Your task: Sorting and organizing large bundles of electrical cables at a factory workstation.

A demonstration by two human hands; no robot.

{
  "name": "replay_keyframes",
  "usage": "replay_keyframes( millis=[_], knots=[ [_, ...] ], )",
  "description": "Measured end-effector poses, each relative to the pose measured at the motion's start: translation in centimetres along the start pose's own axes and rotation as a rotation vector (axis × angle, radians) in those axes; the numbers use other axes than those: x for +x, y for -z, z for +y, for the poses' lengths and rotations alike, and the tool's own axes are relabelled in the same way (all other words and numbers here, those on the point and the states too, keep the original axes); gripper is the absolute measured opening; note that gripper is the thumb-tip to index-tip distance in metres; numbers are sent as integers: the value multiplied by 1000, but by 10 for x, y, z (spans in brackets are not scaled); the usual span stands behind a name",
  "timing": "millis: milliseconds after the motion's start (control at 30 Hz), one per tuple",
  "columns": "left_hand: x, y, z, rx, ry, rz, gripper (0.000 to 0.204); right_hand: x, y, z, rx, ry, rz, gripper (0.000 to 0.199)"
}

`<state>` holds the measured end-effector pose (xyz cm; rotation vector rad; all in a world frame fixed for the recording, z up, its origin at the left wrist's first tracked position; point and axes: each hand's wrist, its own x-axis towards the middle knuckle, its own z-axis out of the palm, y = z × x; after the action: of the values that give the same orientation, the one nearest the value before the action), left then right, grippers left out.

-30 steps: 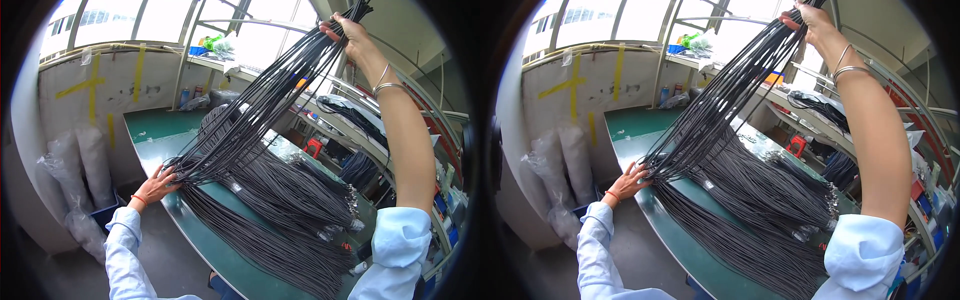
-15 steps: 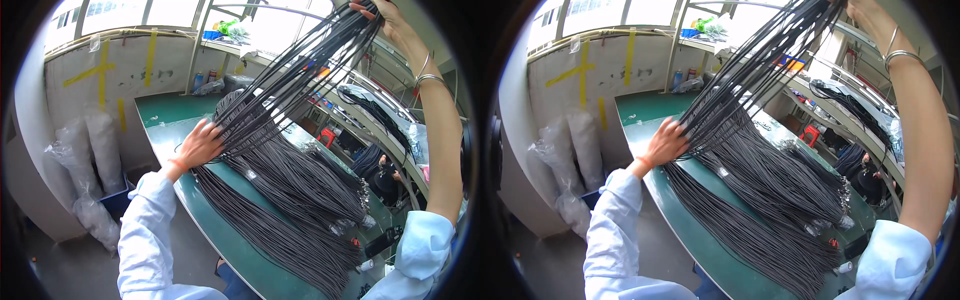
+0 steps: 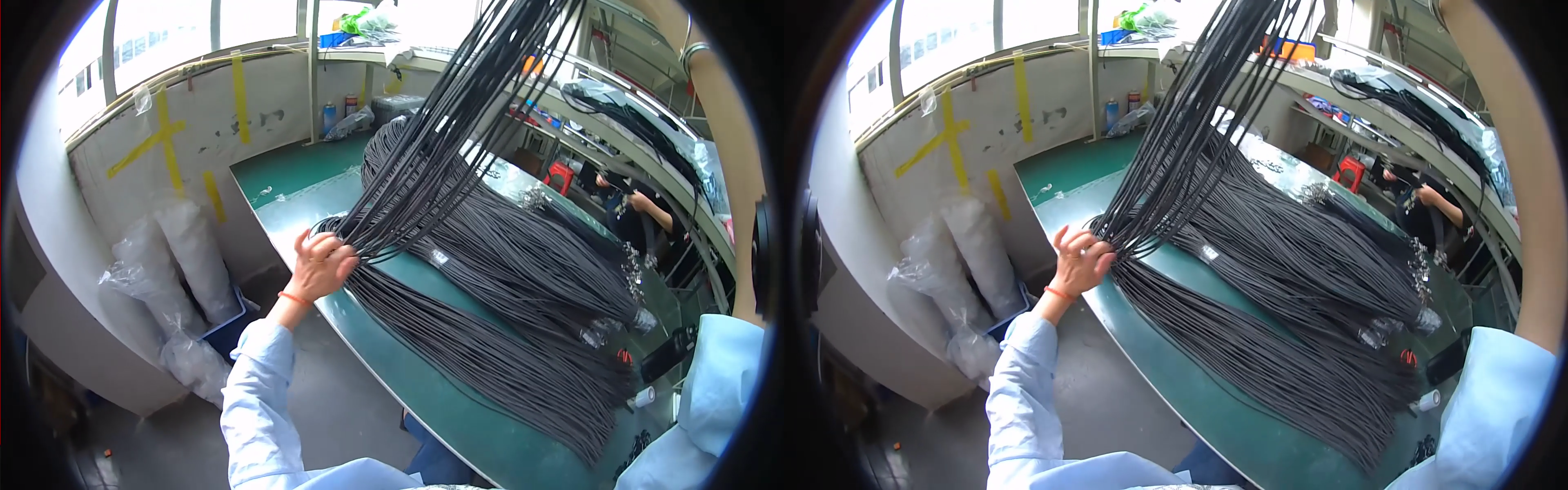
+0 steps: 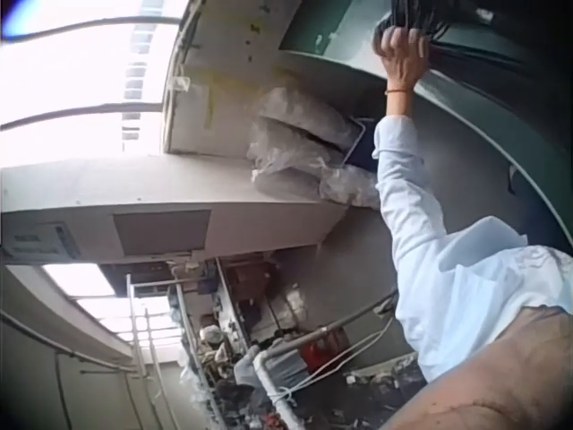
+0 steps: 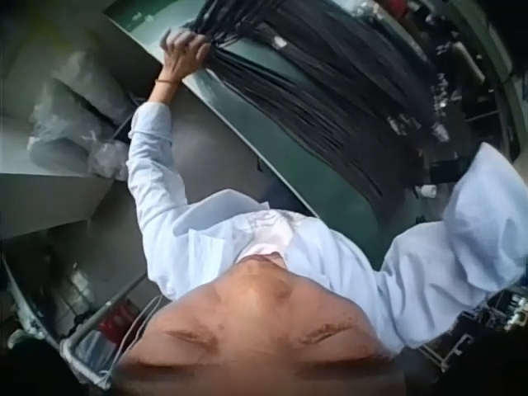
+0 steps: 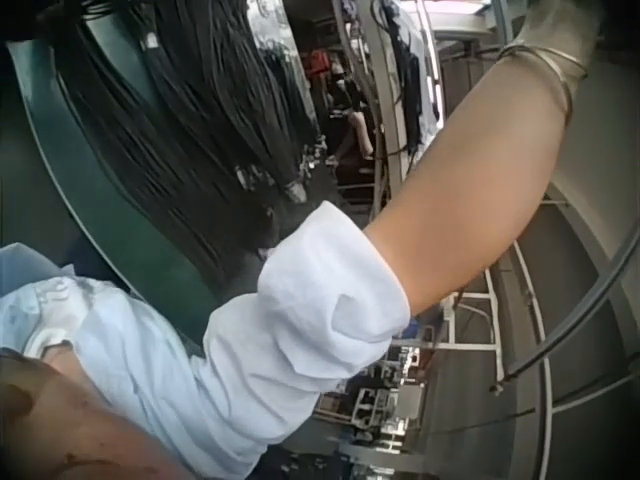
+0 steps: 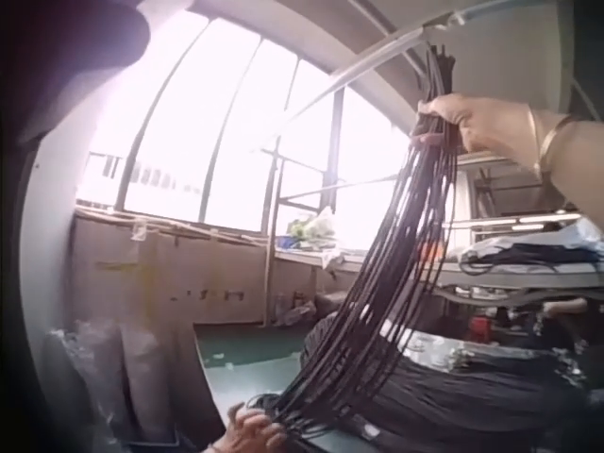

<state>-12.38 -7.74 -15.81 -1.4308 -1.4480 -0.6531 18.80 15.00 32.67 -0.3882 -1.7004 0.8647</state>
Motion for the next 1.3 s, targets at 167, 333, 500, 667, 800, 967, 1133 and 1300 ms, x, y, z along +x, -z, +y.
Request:
replay_keyframes(
  millis=[167, 333, 500, 667, 800, 967, 1133, 1300],
  knots=[
    [42, -22, 4, 181, -93, -139, 28, -23, 47, 19, -49, -43, 21, 32],
    [-42, -36, -44, 338, -54, -289, 28, -48, 97, 34, -63, -63, 54, 32],
    [-33, -16, -14, 162, 63, -307, 26, -78, 152, 51, -114, -88, 80, 32],
    [-46, -40, -11, 114, 309, -313, 34, -112, 193, 67, -147, -120, 78, 33],
    [-56, -33, -34, 335, -11, -386, 41, -144, 225, 71, -185, -129, 76, 33],
    [-80, 8, -44, 350, -258, -494, 47, -197, 255, 76, -218, -152, 82, 34],
    [-103, 33, -48, 188, -93, -350, 46, -257, 277, 75, -265, -173, 69, 34],
    [-87, 44, -42, 37, 285, -208, 44, -315, 274, 55, -307, -154, 31, 34]
  ],
)
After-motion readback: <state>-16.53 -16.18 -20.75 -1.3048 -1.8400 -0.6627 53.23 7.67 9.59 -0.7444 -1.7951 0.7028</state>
